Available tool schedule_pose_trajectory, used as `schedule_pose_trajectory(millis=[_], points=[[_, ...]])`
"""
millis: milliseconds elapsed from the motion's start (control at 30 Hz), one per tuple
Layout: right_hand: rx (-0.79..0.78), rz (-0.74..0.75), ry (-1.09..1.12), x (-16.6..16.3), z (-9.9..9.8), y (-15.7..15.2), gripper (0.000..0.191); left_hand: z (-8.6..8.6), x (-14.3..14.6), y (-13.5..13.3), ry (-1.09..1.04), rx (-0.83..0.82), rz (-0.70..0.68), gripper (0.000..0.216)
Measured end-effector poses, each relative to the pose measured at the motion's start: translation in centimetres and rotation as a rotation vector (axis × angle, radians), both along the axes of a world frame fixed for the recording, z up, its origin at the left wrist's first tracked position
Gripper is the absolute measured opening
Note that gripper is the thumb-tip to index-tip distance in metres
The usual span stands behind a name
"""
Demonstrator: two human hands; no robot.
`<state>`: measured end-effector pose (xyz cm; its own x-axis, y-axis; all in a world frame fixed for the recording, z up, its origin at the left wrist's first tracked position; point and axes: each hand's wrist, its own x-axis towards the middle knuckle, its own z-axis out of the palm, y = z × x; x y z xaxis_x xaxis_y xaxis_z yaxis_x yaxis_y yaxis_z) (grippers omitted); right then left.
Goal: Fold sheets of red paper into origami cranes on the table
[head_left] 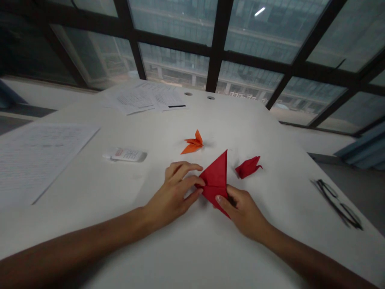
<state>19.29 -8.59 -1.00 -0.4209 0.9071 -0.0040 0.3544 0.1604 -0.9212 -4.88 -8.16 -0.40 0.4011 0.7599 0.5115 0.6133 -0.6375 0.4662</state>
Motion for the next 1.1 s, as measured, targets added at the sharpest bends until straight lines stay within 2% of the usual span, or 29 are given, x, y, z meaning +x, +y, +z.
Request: schedule_pose_trajectory(millis=[100,167,333,500,667,800,933,1100], points=[[0.126,-0.076,-0.018,-0.4,0.5,0.1,0.019,0.7,0.5,0.2,0.073,-0.049,0.057,0.014],[0.186,-0.065,-0.009,-0.5,1.0,0.1,0.024,1.3,1.1,0.4,0.053,-0.142,0.038,0.018],[0.214,0.017,0.062,-0.3,1.2,-0.5,0.046,2.5,3.8,1.2,-0.194,-0.475,-0.107,0.022],[0.217,-0.029,0.057,0.4,0.2,-0.7,0.055,1.6,5.6,1.9,-0.308,-0.456,-0.106,0.023],[0.247,0.008,0.031,0.6,0.0,-0.5,0.053,0.4,4.8,1.7,-0.318,-0.430,-0.139,0.019],[0.279,0.056,-0.011,0.6,0.0,-0.8,0.056,0.3,4.3,1.5,-0.309,-0.469,-0.150,0.022],[0.301,0.080,-0.031,0.6,0.0,-1.0,0.060,0.3,4.4,1.5,-0.299,-0.511,-0.103,0.027],[0.309,0.088,-0.047,0.6,-0.4,-1.2,0.064,0.4,4.5,1.4,-0.274,-0.478,-0.095,0.020]])
